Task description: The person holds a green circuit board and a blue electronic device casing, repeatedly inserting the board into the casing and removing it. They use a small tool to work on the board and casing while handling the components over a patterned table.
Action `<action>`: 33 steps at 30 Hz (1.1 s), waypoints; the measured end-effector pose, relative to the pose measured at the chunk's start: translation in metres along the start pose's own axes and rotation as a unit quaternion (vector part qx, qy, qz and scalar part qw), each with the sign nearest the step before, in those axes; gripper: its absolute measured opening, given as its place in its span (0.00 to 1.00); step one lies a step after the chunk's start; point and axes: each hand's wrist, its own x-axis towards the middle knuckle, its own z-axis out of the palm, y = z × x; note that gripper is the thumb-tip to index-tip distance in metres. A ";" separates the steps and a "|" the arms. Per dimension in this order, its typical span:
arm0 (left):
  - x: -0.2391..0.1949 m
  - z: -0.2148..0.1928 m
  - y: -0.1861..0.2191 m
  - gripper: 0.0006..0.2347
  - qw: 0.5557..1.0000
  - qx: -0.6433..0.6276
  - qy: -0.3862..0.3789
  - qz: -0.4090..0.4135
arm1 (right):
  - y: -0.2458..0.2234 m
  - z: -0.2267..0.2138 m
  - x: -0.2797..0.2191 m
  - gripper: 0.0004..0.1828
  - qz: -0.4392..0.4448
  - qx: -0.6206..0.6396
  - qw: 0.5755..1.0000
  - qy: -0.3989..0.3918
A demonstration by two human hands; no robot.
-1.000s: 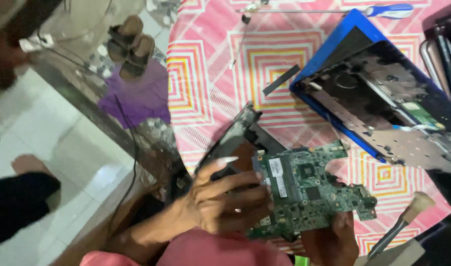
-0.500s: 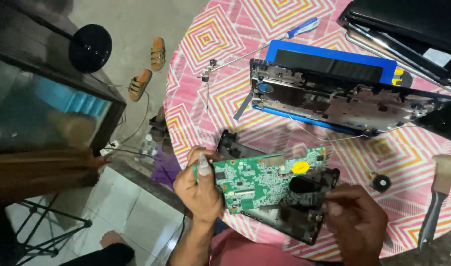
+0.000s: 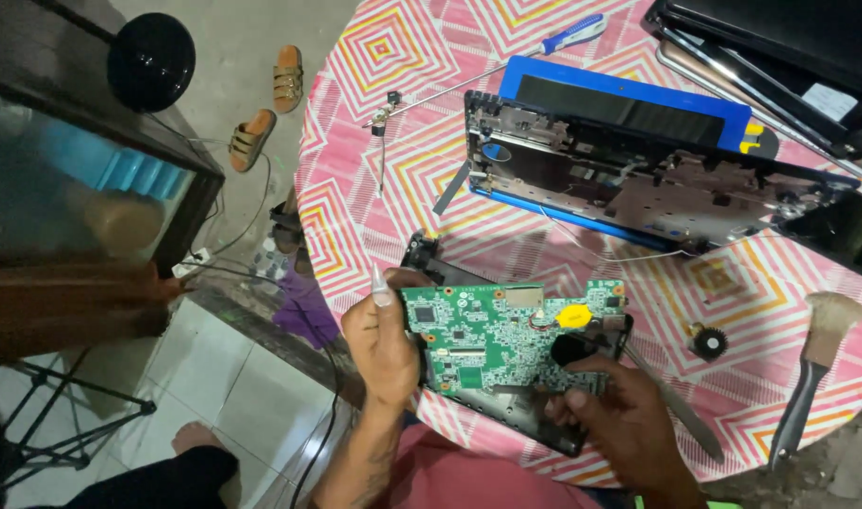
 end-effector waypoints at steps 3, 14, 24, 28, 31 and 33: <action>0.001 -0.010 -0.007 0.25 0.999 -0.025 -0.033 -0.034 | 0.007 0.000 0.004 0.14 0.006 0.052 0.999 0.007; 0.013 -0.023 -0.004 0.22 0.987 -0.040 -0.123 -0.099 | 0.037 -0.005 0.011 0.17 -0.001 0.144 0.988 0.054; 0.017 -0.036 -0.033 0.14 0.995 -0.035 -0.071 -0.063 | 0.021 0.018 0.004 0.21 -0.022 0.050 0.998 -0.006; 0.025 -0.046 -0.054 0.08 0.994 -0.050 0.018 -0.099 | 0.029 0.030 0.002 0.30 0.022 0.095 0.992 -0.082; 0.032 -0.048 -0.053 0.08 0.991 -0.086 0.058 -0.082 | -0.033 0.046 0.010 0.20 -0.048 -0.049 0.976 -0.205; 0.032 -0.054 -0.044 0.08 0.994 -0.054 0.062 -0.068 | -0.041 0.045 0.010 0.25 -0.119 -0.061 0.972 -0.191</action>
